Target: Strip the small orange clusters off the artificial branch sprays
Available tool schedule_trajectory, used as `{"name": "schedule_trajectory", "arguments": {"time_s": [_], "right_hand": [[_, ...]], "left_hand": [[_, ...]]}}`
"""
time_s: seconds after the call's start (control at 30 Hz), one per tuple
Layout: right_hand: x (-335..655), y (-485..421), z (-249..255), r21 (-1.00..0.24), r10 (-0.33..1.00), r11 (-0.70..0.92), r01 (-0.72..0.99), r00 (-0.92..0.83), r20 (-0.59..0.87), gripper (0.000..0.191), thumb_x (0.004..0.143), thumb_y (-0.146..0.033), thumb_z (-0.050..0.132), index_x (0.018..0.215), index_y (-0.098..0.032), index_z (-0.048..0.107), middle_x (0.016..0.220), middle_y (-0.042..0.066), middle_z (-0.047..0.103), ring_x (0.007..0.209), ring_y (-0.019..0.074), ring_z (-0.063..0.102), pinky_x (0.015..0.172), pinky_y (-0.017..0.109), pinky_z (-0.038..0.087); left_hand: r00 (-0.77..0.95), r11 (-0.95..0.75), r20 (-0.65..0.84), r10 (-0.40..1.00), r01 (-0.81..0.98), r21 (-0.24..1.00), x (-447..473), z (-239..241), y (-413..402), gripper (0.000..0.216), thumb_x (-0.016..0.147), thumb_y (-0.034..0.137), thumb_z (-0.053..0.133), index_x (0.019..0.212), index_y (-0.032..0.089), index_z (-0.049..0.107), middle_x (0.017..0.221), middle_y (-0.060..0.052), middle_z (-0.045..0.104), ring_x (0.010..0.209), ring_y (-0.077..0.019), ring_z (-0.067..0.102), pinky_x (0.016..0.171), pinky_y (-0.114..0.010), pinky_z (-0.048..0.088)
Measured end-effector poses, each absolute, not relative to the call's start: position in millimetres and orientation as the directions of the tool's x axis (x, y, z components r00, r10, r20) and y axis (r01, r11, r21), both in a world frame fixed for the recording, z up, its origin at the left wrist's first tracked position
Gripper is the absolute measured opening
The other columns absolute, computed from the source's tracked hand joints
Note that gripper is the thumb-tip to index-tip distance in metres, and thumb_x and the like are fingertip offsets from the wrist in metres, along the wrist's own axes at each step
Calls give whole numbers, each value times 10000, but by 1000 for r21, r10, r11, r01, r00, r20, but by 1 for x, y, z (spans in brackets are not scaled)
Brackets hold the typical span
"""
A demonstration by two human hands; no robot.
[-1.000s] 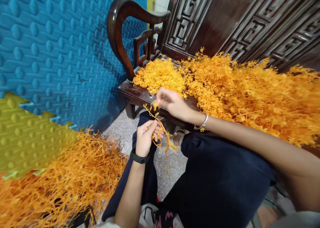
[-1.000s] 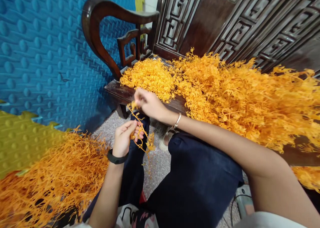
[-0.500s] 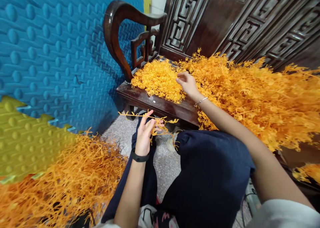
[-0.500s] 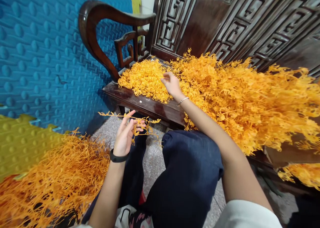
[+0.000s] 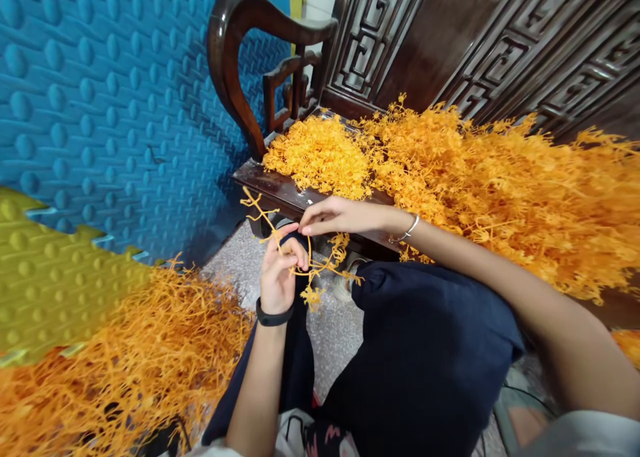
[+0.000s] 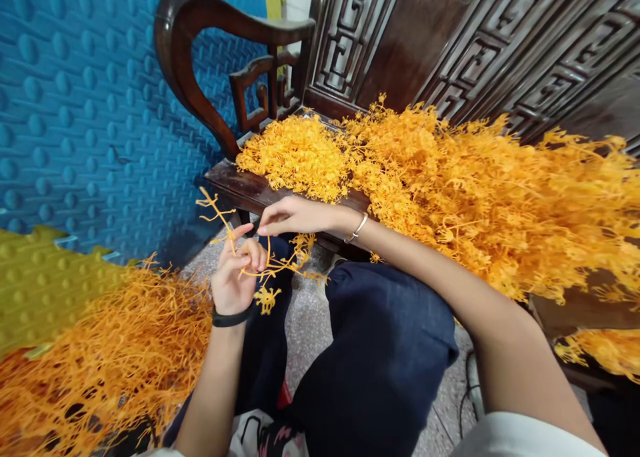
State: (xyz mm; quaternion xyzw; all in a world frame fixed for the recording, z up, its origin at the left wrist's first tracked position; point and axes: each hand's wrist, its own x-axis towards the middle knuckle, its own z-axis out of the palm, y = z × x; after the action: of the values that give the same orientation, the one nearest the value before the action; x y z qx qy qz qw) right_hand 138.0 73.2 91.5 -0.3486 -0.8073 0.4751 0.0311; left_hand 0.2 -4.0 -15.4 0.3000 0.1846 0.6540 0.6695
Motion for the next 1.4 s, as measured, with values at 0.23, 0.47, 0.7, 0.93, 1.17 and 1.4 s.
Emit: {"name": "schedule_trajectory", "arguments": {"time_s": [0.23, 0.47, 0.7, 0.93, 1.17, 1.4], "right_hand": [[152, 71, 92, -795, 508, 193, 576, -751, -421, 361, 757, -324, 610, 1032, -91, 588, 935, 76, 640, 832, 105, 583, 766, 234, 449], [163, 75, 82, -744, 449, 200, 638, -734, -509, 239, 697, -234, 655, 897, -108, 617, 771, 35, 652, 681, 92, 595, 634, 213, 462], [163, 80, 83, -842, 803, 168, 512, -567, -185, 108, 719, -213, 618, 755, -115, 591, 707, 6, 602, 635, 71, 533, 638, 220, 435], [167, 88, 71, -924, 974, 174, 341, -197, 111, 167, 694, -259, 642, 758, -125, 565, 759, 17, 594, 692, 88, 537, 708, 260, 454], [170, 86, 71, -833, 957, 289, 472, -132, 258, 191, 703, -258, 648, 826, -136, 569, 906, 46, 593, 840, 120, 554, 790, 282, 442], [136, 53, 103, -639, 604, 573, 513, -791, -93, 252, 810, -374, 555, 793, -125, 587, 715, 8, 579, 643, 73, 511, 606, 217, 369]], "left_hand": [[-24, -83, 101, 995, -769, 634, -7, -16, 0, 344, 735, 236, 557, 1078, 235, 552, 544, 43, 477, 495, -83, 443, 523, -206, 381], [-104, -75, 2, 995, -700, 710, -10, -21, 6, 502, 752, 501, 565, 1194, 270, 504, 971, -47, 615, 851, -137, 586, 809, -276, 457], [-26, -18, 1, 1000, -686, 727, -14, -29, 10, 472, 811, 481, 491, 1238, 284, 465, 1315, -103, 480, 1170, -220, 481, 900, -378, 438], [131, 104, -33, 991, -588, 802, -18, -33, 11, 679, 607, 155, 740, 1228, 253, 484, 1222, -109, 573, 1176, -236, 492, 924, -363, 442], [129, 253, -218, 967, -515, 819, -14, -26, 8, 269, 592, 253, 749, 812, 131, 656, 803, -76, 690, 776, -212, 664, 543, -255, 545], [-108, 121, -222, 969, -576, 808, -2, -22, 5, 276, 521, 270, 787, 663, 136, 591, 638, 2, 631, 571, -115, 619, 500, -212, 530]]}}
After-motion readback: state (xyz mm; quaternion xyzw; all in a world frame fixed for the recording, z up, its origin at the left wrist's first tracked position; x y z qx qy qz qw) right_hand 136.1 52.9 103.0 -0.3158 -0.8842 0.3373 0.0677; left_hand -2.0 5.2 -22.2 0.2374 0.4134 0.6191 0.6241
